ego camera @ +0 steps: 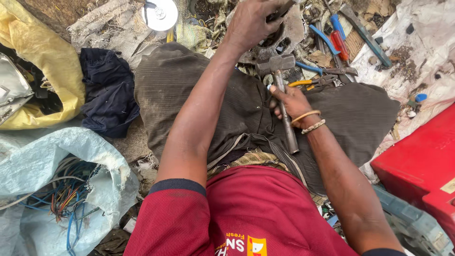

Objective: The person uses a hammer to break apart a hard drive and then disassembles a desktop computer case, removing the fan and unscrewing components.

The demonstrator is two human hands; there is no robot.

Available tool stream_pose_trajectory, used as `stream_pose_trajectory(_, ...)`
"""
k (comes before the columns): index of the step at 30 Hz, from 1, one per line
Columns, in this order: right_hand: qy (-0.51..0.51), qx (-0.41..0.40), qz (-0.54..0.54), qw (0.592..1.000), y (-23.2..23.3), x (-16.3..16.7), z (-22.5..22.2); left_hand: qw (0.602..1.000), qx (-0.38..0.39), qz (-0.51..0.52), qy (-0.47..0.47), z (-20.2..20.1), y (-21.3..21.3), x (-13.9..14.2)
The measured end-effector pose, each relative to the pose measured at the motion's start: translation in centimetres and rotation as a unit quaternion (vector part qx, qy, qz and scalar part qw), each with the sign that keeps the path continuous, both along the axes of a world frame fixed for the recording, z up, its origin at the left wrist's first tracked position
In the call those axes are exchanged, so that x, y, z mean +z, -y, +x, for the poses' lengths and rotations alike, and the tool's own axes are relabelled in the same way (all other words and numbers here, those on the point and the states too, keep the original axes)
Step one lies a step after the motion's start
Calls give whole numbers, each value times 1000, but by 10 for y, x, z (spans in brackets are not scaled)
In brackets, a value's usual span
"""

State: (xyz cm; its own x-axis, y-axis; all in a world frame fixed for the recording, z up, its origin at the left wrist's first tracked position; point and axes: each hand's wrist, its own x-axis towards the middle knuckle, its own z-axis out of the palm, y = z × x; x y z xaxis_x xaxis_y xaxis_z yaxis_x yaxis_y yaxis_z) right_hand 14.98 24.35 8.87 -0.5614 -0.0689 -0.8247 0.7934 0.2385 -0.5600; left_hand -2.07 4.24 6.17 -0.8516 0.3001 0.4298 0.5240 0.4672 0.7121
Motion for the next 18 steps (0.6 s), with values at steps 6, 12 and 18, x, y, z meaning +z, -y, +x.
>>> stream_pose_trajectory(6, -203, -52, 104, 972, 4, 79, -9, 999, -7, -41, -21, 0, -10, -5)
stream_pose_trajectory(12, -544, -62, 40, 836, -3, 198, -24, 995, 5, -60, 85, 1, -9, -6)
stream_pose_trajectory(18, -323, 83, 52, 941, 12, 180, -63, 997, -3, -54, 56, 0, -5, 4)
